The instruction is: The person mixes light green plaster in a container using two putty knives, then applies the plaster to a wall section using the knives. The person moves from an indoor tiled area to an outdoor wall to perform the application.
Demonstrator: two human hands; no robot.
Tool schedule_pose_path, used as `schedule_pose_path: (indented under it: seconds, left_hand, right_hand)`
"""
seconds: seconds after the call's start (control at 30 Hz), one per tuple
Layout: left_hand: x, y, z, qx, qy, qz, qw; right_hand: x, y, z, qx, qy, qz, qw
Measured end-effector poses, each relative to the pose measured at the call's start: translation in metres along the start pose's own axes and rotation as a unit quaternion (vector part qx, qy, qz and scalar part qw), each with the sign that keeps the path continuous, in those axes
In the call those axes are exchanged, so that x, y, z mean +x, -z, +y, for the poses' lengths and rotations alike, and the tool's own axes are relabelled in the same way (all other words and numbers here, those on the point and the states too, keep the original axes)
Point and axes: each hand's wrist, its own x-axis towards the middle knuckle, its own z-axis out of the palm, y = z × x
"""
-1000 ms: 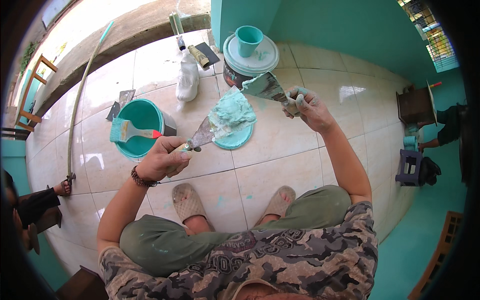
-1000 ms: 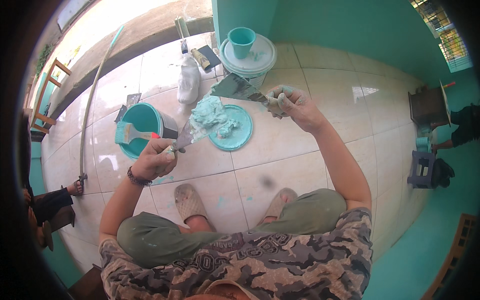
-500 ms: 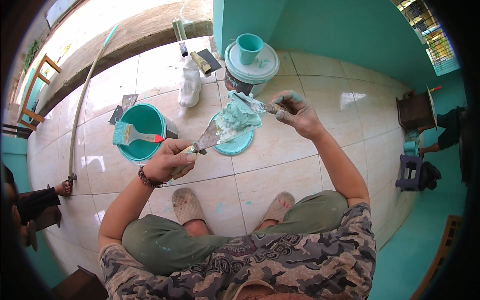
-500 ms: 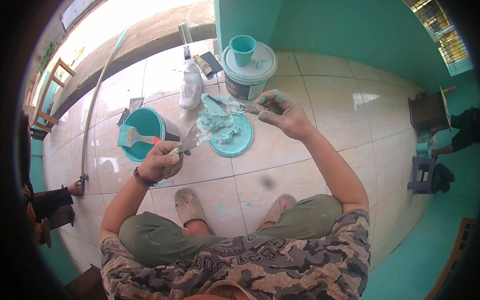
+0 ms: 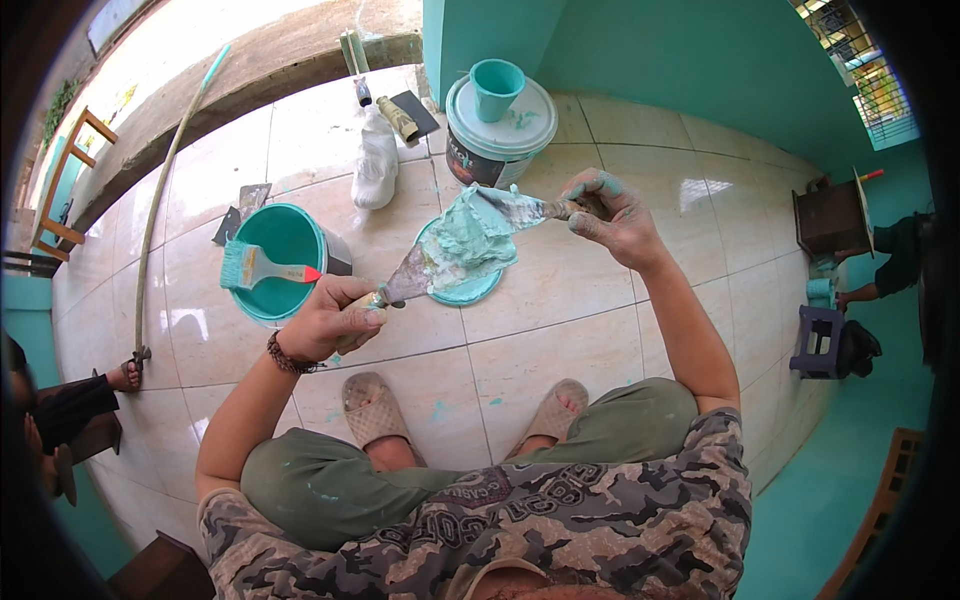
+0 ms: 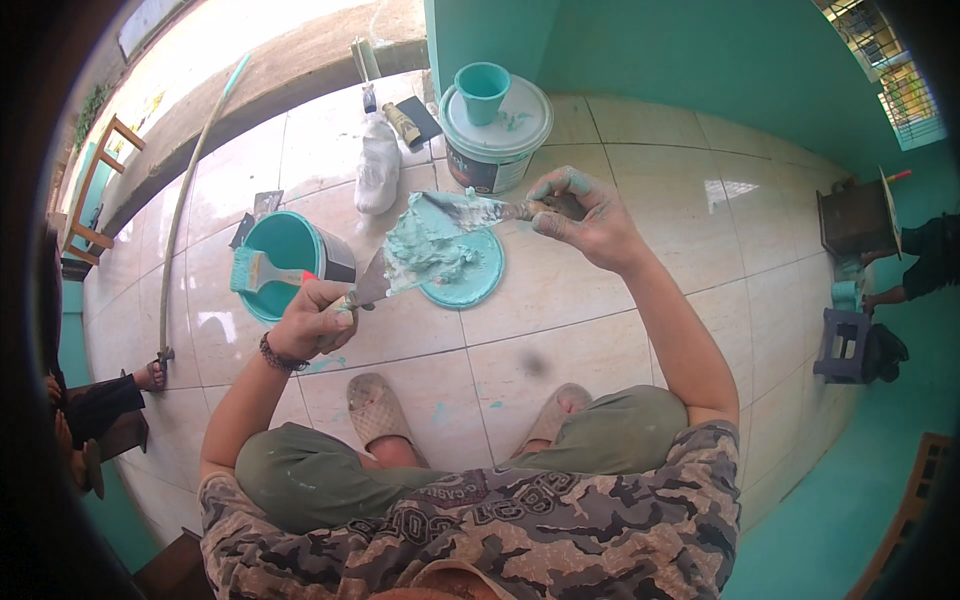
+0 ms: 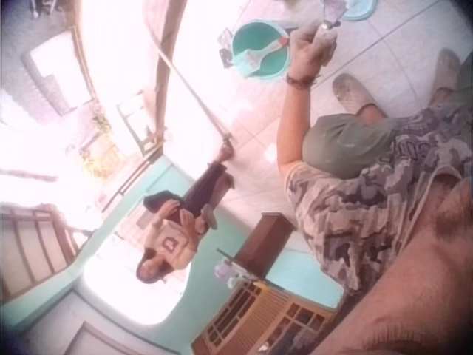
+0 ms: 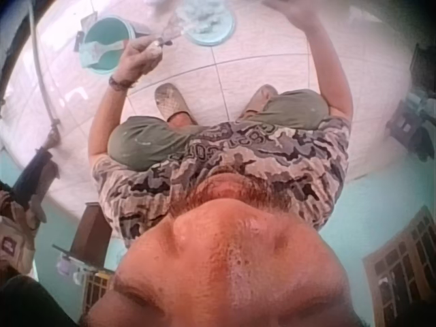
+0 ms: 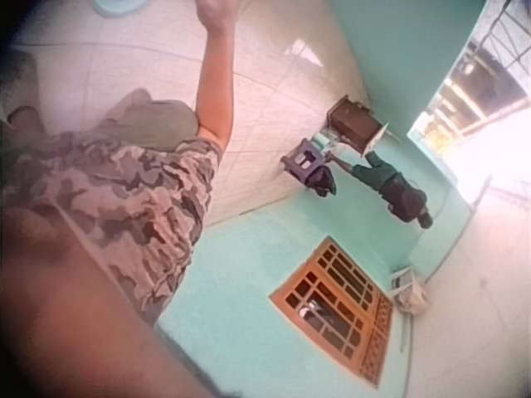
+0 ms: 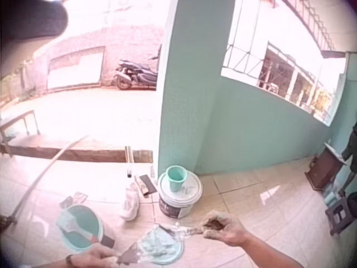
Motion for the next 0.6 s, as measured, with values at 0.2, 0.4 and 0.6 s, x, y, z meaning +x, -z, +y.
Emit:
schedule_pose_path:
  seconds: [0.2, 0.4, 0.6]
  left_hand:
    - [0.001, 0.002, 0.001, 0.002, 0.0, 0.036, 0.999]
    - [0.003, -0.003, -0.001, 0.021, 0.019, 0.037, 0.999]
    - [0.001, -0.005, 0.0, 0.007, 0.02, 0.041, 0.999]
  right_hand:
    - [0.005, -0.014, -0.004, 0.062, -0.011, 0.015, 0.998]
    - [0.013, -0.038, 0.01, 0.231, -0.061, -0.053, 0.97]
    - [0.01, -0.037, 0.02, 0.258, -0.128, -0.03, 0.957]
